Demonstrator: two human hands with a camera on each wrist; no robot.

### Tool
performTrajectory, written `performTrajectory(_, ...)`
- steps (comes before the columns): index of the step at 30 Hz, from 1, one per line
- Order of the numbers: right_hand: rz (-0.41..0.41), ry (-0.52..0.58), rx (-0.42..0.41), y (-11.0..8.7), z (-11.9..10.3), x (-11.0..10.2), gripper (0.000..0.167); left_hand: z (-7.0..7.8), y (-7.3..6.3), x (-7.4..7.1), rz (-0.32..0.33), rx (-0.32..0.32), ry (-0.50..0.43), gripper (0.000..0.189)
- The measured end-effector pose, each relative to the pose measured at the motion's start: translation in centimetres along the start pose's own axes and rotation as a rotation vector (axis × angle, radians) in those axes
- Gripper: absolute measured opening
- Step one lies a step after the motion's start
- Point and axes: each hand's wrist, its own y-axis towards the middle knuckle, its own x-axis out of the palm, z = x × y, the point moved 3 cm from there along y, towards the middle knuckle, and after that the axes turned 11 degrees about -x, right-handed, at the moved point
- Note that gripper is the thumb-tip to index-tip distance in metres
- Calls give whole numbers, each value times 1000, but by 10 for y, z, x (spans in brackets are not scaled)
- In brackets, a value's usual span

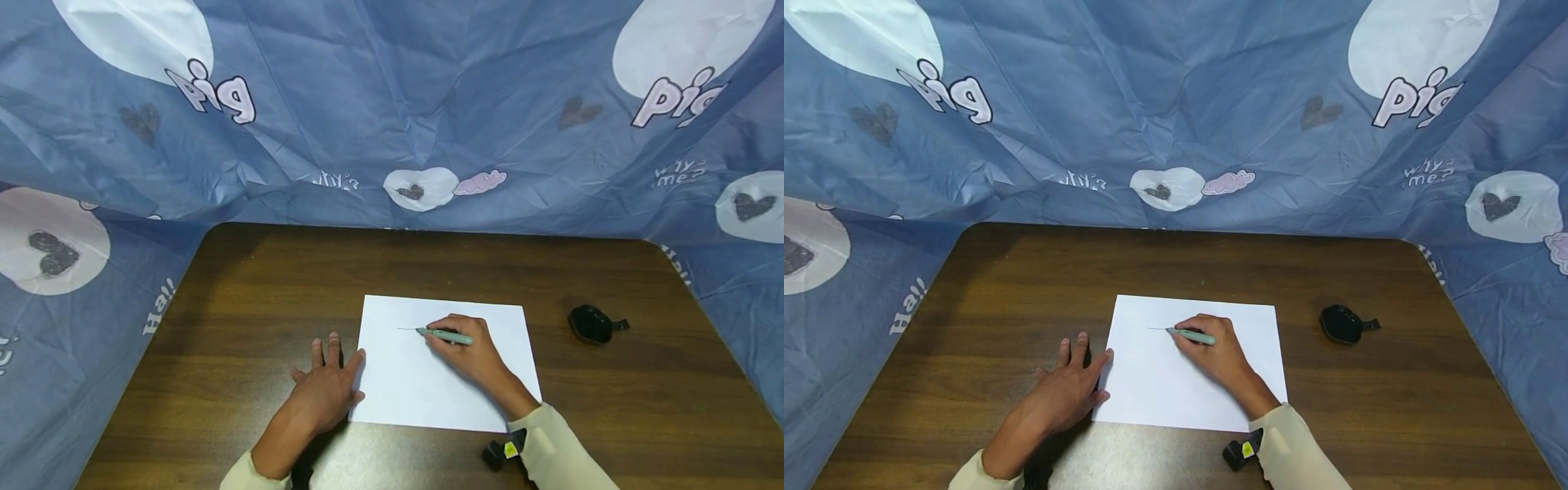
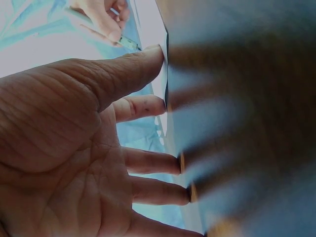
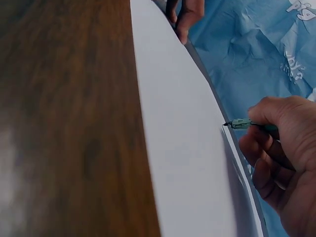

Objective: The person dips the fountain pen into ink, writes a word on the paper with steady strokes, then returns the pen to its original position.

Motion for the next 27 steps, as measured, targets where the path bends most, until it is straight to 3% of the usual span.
performTrajectory(16, 71, -23, 49, -30, 20, -43, 11, 1, 0, 2, -9, -13, 6, 61)
performTrajectory(27, 94, -83, 158, -45, 26, -71, 12, 1, 1, 1, -2, -11, 7, 60)
